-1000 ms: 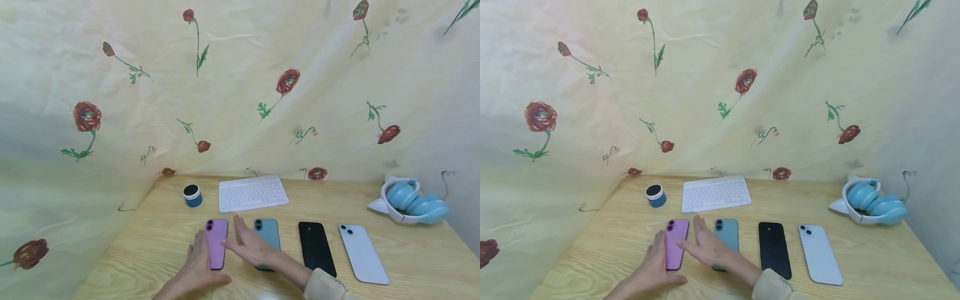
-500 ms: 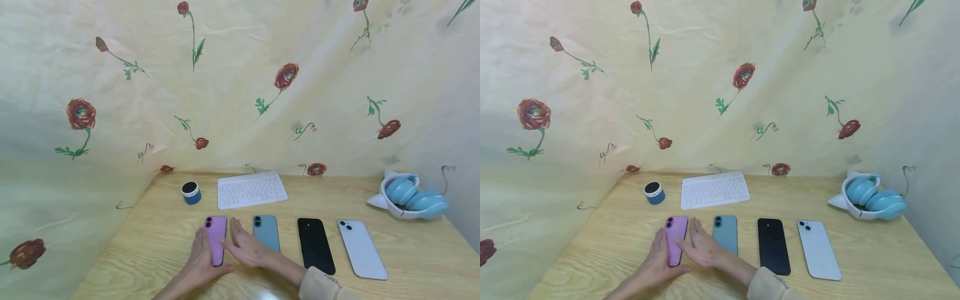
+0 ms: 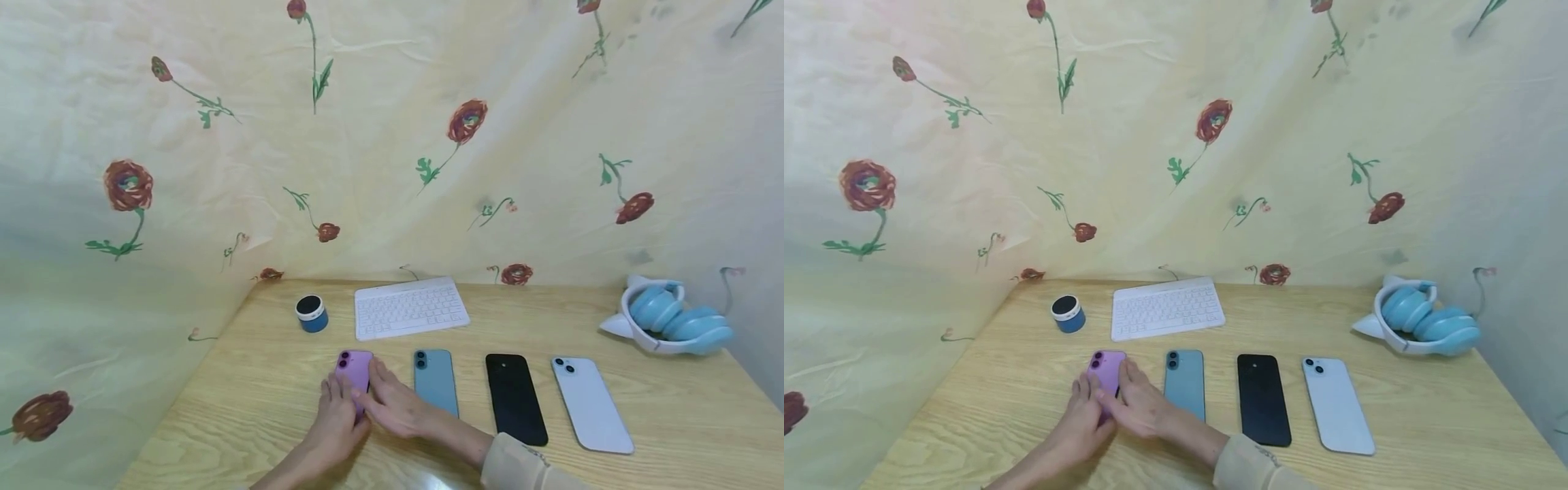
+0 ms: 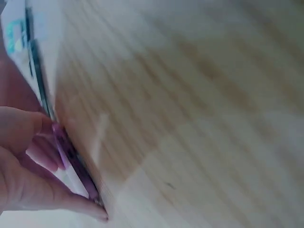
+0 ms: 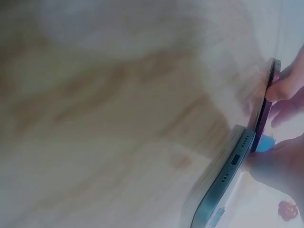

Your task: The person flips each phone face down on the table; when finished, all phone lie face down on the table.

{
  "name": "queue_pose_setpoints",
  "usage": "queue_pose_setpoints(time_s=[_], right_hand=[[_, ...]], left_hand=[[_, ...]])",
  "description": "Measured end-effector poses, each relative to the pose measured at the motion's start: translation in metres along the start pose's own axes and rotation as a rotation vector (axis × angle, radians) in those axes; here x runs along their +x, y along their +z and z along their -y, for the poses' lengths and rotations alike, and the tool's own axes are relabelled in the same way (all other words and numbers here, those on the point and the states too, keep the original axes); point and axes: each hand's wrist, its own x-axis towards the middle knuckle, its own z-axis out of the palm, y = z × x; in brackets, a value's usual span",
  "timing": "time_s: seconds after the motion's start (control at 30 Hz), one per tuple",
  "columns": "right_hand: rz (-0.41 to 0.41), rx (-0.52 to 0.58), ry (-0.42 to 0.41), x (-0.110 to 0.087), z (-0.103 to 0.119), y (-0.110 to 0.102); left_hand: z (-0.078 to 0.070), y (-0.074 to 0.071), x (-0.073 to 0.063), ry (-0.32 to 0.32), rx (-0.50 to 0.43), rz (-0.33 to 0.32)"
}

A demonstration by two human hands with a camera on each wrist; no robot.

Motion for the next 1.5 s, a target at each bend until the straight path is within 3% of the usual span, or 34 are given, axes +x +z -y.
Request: queue_pose_setpoints(time_s=[0.07, 0.13, 0.2, 0.3, 0.5, 0.6, 0.7, 0.93, 1.13, 1.23, 1.37, 1.5], right_hand=[[-0.005, 0.014, -0.017, 0.001, -0.001, 0.001], [-0.022, 0.056, -0.061, 0.003, -0.001, 0.002], [-0.041, 0.106, -0.104, 0.005, -0.001, 0.001], [-0.055, 0.165, -0.127, 0.007, -0.002, 0.0], [-0.037, 0.178, -0.049, 0.006, -0.003, 0.0], [-0.04, 0.185, -0.029, 0.006, -0.003, 0.0], [-0.049, 0.197, -0.019, 0.005, -0.004, -0.001], [-0.042, 0.226, 0.002, 0.006, -0.003, -0.003], [-0.028, 0.235, -0.036, 0.003, -0.003, -0.003], [-0.022, 0.19, -0.04, -0.007, -0.01, -0.016], [-0.09, 0.037, -0.021, -0.029, -0.035, -0.049], [-0.204, -0.086, 0.0, -0.048, -0.062, -0.07]], left_hand=[[-0.006, 0.003, 0.0, 0.014, 0.067, -0.018], [-0.011, 0.004, 0.002, 0.055, 0.077, -0.067], [-0.015, 0.004, 0.006, 0.109, 0.035, -0.127], [-0.017, 0.001, 0.01, 0.16, -0.042, -0.165], [-0.009, -0.004, 0.008, 0.031, -0.262, -0.222], [-0.001, -0.005, 0.009, 0.014, -0.345, -0.261], [0.006, -0.005, 0.011, 0.02, -0.379, -0.231], [0.019, -0.003, 0.008, 0.024, -0.409, -0.063], [0.023, -0.002, 0.006, 0.047, -0.377, -0.029], [0.013, -0.002, 0.006, 0.047, -0.336, -0.042], [-0.022, 0.005, 0.009, 0.085, -0.329, -0.069], [-0.061, 0.022, 0.018, 0.132, -0.347, 0.008]])
